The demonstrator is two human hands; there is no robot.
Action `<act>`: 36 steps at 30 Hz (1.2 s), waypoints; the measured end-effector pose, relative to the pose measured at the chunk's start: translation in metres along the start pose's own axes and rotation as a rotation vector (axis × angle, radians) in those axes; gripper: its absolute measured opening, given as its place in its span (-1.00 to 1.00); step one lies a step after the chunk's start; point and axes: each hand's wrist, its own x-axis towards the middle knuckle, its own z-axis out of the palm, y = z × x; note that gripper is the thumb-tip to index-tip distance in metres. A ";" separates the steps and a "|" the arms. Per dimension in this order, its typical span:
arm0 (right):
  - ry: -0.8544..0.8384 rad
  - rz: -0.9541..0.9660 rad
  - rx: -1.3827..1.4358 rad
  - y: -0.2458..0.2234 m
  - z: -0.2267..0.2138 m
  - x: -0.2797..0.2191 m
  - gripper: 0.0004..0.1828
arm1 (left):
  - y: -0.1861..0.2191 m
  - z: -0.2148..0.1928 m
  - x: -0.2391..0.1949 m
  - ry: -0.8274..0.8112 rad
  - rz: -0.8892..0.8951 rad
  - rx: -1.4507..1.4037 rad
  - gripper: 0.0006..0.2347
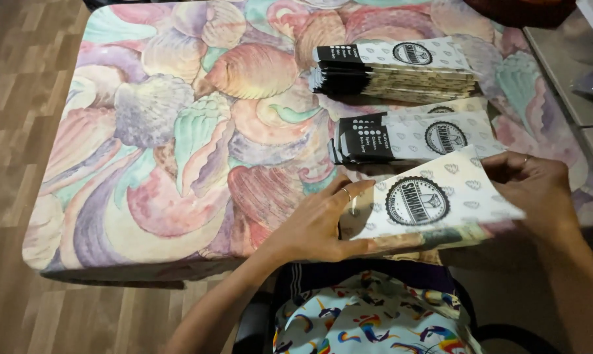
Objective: The person folds rectangular paper packages labeled 'Shawarma' on a table. They pick up a package, fold the top flap down, and press it flat, repeating this process for multiple packages. The person stacks the folded packages on the table.
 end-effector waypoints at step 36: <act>-0.165 -0.037 0.065 -0.056 0.001 0.047 -0.87 | -0.038 -0.049 0.015 0.251 0.231 -0.178 -0.35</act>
